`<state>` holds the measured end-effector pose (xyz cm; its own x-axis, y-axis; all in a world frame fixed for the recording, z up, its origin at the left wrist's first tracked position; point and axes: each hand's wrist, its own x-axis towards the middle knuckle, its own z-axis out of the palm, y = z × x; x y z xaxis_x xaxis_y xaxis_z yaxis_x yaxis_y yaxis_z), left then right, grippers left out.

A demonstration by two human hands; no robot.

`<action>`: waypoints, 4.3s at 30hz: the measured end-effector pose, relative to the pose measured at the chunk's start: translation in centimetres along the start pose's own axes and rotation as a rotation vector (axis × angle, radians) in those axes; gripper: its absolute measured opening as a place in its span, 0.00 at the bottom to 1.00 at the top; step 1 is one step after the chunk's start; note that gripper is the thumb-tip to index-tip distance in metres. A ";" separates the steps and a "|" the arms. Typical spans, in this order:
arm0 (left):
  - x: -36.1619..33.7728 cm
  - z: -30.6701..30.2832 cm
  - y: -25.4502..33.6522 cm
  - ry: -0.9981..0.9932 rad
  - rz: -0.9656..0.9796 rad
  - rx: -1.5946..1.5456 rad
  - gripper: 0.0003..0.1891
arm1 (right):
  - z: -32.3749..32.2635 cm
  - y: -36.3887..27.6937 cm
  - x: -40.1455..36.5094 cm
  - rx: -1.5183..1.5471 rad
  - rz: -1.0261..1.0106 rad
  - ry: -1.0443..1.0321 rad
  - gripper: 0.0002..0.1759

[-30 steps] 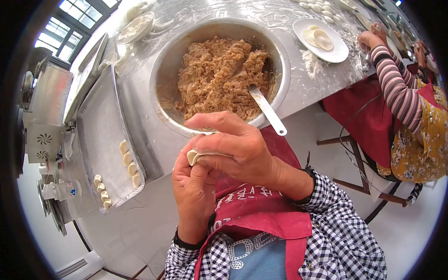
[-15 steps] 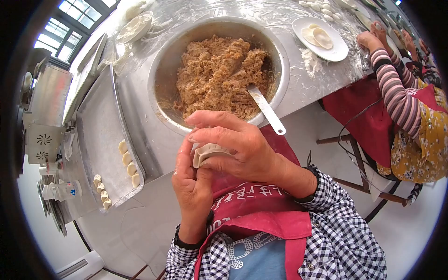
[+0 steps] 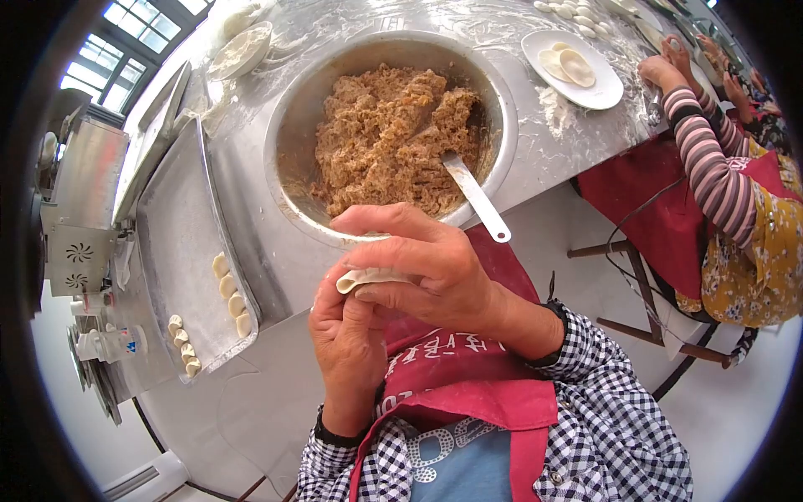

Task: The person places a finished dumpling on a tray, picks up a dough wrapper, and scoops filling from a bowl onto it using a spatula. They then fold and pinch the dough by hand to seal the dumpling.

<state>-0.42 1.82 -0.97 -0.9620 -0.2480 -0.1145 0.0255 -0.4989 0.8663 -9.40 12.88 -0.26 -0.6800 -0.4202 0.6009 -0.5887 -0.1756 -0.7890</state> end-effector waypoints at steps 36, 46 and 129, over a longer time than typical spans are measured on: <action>0.6 -0.1 1.7 -0.176 -0.303 -0.450 0.22 | -0.4 0.2 -0.1 -0.015 -0.009 -0.053 0.09; 0.7 -0.8 2.0 -0.155 -0.369 -0.350 0.19 | -0.4 0.0 0.1 -0.001 -0.005 -0.131 0.12; 1.0 0.2 2.2 -0.159 -0.305 -0.469 0.16 | -0.6 0.2 -0.4 0.089 -0.026 -0.091 0.11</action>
<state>-1.40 0.63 0.96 -0.9729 0.0745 -0.2189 -0.1763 -0.8516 0.4936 -9.47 13.59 -0.60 -0.6202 -0.4926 0.6105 -0.5619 -0.2641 -0.7839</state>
